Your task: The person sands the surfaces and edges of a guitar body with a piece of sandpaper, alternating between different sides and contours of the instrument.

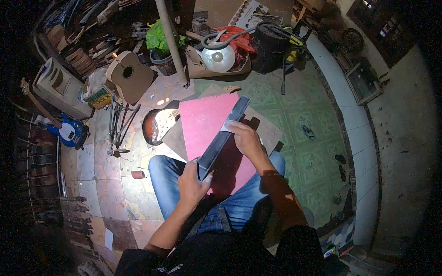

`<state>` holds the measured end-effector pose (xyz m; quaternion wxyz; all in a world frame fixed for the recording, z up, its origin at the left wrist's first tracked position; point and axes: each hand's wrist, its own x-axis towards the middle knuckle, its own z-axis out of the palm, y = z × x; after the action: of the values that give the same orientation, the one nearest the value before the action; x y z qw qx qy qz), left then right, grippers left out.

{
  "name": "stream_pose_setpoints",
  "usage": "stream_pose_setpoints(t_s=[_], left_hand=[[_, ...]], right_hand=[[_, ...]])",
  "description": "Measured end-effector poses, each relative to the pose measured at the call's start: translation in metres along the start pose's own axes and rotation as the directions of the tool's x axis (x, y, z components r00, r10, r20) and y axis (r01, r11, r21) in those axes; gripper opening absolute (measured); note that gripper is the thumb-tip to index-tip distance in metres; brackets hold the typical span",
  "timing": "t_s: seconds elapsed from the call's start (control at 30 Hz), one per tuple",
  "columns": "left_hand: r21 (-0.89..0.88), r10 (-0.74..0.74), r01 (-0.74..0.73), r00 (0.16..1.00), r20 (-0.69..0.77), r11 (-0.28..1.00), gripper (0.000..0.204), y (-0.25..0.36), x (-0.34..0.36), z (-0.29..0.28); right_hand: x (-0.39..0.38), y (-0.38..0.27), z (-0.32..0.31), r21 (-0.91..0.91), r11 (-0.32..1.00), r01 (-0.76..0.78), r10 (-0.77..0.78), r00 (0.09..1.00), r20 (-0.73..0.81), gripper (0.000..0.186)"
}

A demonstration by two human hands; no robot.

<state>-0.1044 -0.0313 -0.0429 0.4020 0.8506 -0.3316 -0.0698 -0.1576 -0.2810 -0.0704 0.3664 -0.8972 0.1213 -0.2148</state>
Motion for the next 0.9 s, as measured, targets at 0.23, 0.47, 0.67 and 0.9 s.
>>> stream_pose_setpoints(t_s=[0.23, 0.47, 0.67, 0.9], left_hand=[[0.000, 0.009, -0.009, 1.000, -0.010, 1.000, 0.054, 0.000, 0.001, -0.002], [-0.011, -0.003, 0.002, 1.000, -0.021, 1.000, 0.053, -0.005, 0.000, -0.003], [-0.028, -0.009, 0.009, 1.000, -0.004, 1.000, 0.054, -0.001, 0.002, -0.003], [0.003, -0.006, 0.006, 1.000, -0.002, 1.000, 0.056, -0.002, 0.003, -0.005]], right_hand=[[0.002, -0.007, -0.002, 0.315, 0.933, -0.172, 0.120, 0.977, 0.178, 0.049], [0.001, -0.022, -0.005, 0.256, 0.935, -0.247, 0.207, 0.963, 0.173, 0.049], [-0.023, -0.048, 0.009, 0.045, 0.998, 0.034, -0.034, 0.999, -0.006, 0.051], [-0.041, -0.084, 0.012, 0.013, 0.998, 0.057, -0.056, 0.997, -0.060, 0.050]])
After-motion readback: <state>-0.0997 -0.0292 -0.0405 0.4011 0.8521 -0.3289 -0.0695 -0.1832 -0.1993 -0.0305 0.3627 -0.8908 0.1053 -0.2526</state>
